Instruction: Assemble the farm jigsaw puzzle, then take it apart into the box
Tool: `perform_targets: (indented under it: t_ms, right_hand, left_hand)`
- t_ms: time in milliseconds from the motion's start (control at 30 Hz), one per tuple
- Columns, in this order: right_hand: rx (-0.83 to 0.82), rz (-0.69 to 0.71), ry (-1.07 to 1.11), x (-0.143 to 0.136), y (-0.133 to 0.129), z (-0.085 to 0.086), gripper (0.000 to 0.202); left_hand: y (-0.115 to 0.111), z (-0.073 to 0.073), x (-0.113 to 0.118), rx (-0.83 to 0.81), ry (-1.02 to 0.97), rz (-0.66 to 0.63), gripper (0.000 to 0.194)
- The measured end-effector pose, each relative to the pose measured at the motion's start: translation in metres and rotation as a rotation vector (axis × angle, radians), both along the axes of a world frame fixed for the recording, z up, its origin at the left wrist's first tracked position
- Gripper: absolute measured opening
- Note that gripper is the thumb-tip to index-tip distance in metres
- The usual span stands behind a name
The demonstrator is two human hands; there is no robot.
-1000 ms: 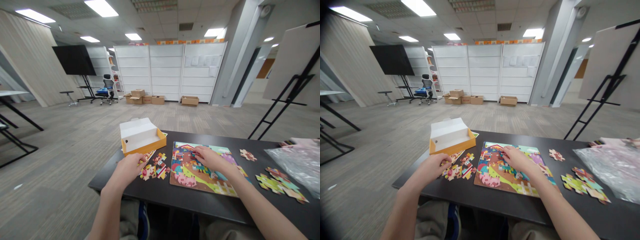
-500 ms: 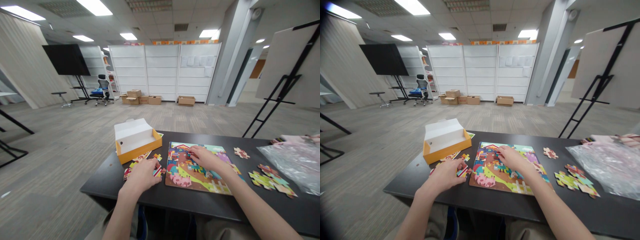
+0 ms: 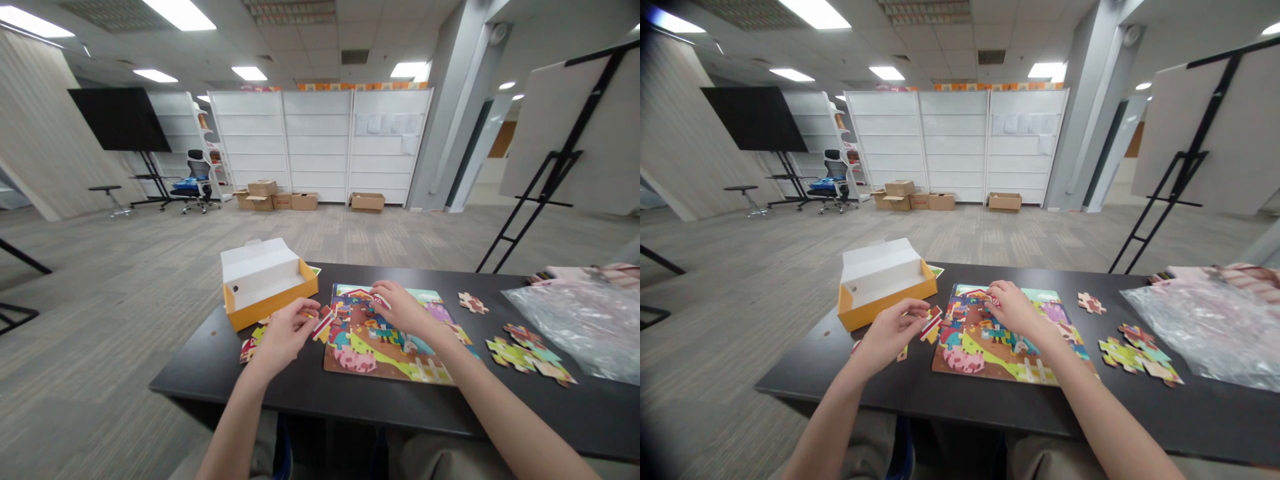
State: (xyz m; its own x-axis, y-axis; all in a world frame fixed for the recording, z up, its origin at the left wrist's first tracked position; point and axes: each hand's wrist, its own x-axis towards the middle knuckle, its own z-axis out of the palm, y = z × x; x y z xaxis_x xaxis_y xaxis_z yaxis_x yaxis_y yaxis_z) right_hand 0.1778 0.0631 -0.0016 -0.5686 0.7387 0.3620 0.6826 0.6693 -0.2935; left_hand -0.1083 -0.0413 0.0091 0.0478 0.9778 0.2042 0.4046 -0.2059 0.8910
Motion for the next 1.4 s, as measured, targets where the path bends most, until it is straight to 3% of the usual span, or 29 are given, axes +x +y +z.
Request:
perform_targets:
  t_ms: [100,233,333,467,733,900,1133,1400]
  right_hand:
    - [-0.155,0.03,0.224,-0.008,-0.01,0.013,0.026]
    - [-0.576,0.269,0.455,-0.022,-0.028,0.025,0.035]
    - [-0.726,0.337,0.544,-0.026,-0.032,0.025,0.035]
    - [-0.78,0.259,0.678,-0.022,-0.024,0.017,0.037]
    - [-0.907,0.143,0.944,-0.025,-0.02,0.013,0.044]
    - [-0.983,0.265,0.819,-0.022,-0.023,0.02,0.044]
    - [-0.823,0.146,0.86,-0.019,-0.018,0.019,0.042]
    - [-0.809,0.127,0.908,-0.023,-0.022,0.023,0.039]
  left_hand:
    - [0.002,-0.001,0.019,-0.019,-0.11,-0.037,0.027]
    - [0.006,-0.001,0.045,-0.033,-0.223,-0.139,0.029]
    - [0.013,-0.001,0.06,-0.028,-0.298,-0.165,0.027]
    - [0.021,0.0,0.073,-0.067,-0.411,-0.137,0.031]
    - [0.022,-0.001,0.082,-0.102,-0.481,-0.204,0.043]
    - [0.025,-0.005,0.08,-0.074,-0.568,-0.064,0.041]
    - [0.027,-0.01,0.073,-0.079,-0.539,-0.038,0.037]
    - [0.019,-0.003,0.069,-0.11,-0.584,-0.07,0.042]
